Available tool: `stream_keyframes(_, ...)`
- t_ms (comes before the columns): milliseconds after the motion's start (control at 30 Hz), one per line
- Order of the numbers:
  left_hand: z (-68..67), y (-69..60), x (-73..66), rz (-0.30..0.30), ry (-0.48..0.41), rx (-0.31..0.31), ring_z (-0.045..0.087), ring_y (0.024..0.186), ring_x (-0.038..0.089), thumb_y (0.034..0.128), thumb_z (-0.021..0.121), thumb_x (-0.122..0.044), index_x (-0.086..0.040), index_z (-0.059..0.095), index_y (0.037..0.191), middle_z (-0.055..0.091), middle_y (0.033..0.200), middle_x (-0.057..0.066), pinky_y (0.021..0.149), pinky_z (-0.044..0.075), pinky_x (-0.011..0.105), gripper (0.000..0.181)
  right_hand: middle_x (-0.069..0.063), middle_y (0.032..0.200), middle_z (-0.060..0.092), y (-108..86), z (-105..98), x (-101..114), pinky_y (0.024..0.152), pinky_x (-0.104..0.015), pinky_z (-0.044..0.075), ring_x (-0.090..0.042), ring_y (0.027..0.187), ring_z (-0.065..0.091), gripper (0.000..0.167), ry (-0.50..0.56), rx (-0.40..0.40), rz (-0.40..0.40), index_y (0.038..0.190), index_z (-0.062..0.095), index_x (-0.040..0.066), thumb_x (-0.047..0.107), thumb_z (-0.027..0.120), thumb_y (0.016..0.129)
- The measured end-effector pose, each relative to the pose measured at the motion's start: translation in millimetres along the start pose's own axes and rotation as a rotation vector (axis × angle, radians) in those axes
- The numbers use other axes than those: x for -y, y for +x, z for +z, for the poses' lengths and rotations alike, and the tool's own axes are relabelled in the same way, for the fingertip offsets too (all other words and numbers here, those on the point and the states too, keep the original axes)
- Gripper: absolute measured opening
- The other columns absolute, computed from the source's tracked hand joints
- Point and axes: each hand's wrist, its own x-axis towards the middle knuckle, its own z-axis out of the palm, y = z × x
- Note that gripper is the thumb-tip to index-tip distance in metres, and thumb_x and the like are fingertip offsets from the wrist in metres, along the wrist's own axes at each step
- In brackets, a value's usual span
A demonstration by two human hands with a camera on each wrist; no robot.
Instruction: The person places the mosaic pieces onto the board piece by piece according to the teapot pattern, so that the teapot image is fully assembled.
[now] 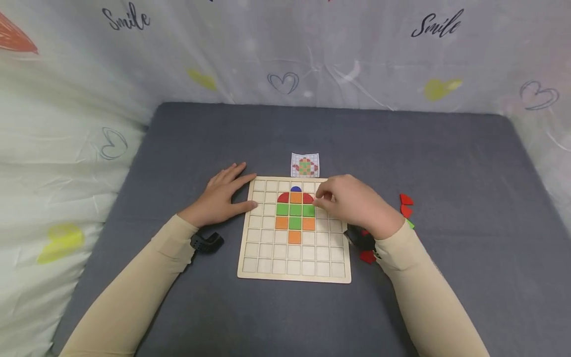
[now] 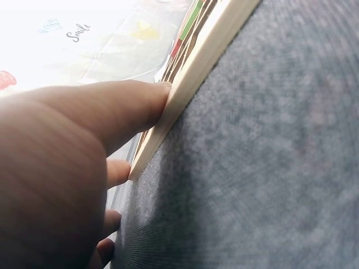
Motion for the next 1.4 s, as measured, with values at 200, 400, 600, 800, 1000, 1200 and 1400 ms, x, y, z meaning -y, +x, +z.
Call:
stream_keyframes(200,-1.5,0.3,-0.6,0.001,-0.004,0.004,0.005,0.163,0.035,0.0996,0.067,-0.053,-0.018,0.038,0.165,0.012,0.176,0.013,0.129,0.002,0.061,0.080,0.001,0.091,0.072,-22.0,-9,-20,0.069,-0.034,0.050,-0.014,0.075,0.058,0.018,-0.002,0.004,0.099,0.109,0.080,0.007,0.021,0.077,0.098)
stream_keyframes(400,-0.3,1.0,-0.5,-0.004,-0.002,0.004,0.005,0.163,0.036,0.0989,0.068,-0.053,-0.018,0.038,0.165,0.012,0.176,0.013,0.128,0.002,0.062,0.081,-0.001,0.092,0.069,-38.2,-13,-38,0.066,-0.034,0.048,-0.015,0.071,0.055,0.028,0.016,0.048,0.167,0.116,0.077,0.003,0.022,0.080,0.096)
stream_keyframes(600,2.8,2.1,2.1,-0.002,-0.001,0.008,0.004,0.163,0.035,0.0999,0.066,-0.054,-0.019,0.037,0.166,0.012,0.176,0.012,0.129,0.002,0.061,0.080,-0.001,0.096,0.071,-55.5,-14,-53,0.069,-0.033,0.051,-0.014,0.078,0.061,0.029,0.014,0.072,0.194,0.114,0.077,0.004,0.022,0.084,0.092)
stream_keyframes(800,0.9,2.3,2.6,0.002,-0.001,0.006,0.005,0.163,0.034,0.0998,0.066,-0.054,-0.019,0.038,0.165,0.012,0.176,0.012,0.129,0.002,0.060,0.080,-0.002,0.097,0.071,-68.6,-14,-63,0.064,-0.032,0.050,-0.013,0.069,0.058,0.029,0.023,0.090,0.210,0.114,0.075,0.004,0.018,0.084,0.090)
stream_keyframes(1000,0.4,2.6,3.5,-0.004,-0.002,0.012,0.004,0.164,0.034,0.0996,0.066,-0.054,-0.019,0.038,0.165,0.012,0.177,0.012,0.129,0.001,0.060,0.080,0.001,0.093,0.070,-72.0,-10,-72,0.068,-0.032,0.052,-0.016,0.084,0.061,0.032,0.024,0.143,0.244,0.109,0.074,0.003,0.019,0.088,0.086)
stream_keyframes(1200,0.9,2.4,3.6,-0.007,0.004,0.006,0.004,0.163,0.034,0.0993,0.067,-0.055,-0.020,0.037,0.166,0.012,0.176,0.012,0.129,0.002,0.060,0.081,0.002,0.088,0.068,-71.8,-8,-74,0.061,-0.029,0.050,-0.015,0.077,0.059,0.024,0.065,0.148,0.246,0.102,0.070,0.005,0.015,0.087,0.087)
stream_keyframes(1400,1.0,2.2,3.5,-0.004,0.004,0.002,0.004,0.163,0.034,0.0993,0.066,-0.056,-0.020,0.037,0.166,0.012,0.177,0.012,0.129,0.002,0.060,0.080,0.004,0.077,0.064,-70.7,-9,-64,0.057,-0.028,0.048,-0.012,0.065,0.056,0.014,0.078,0.121,0.222,0.095,0.067,0.011,0.013,0.081,0.092)
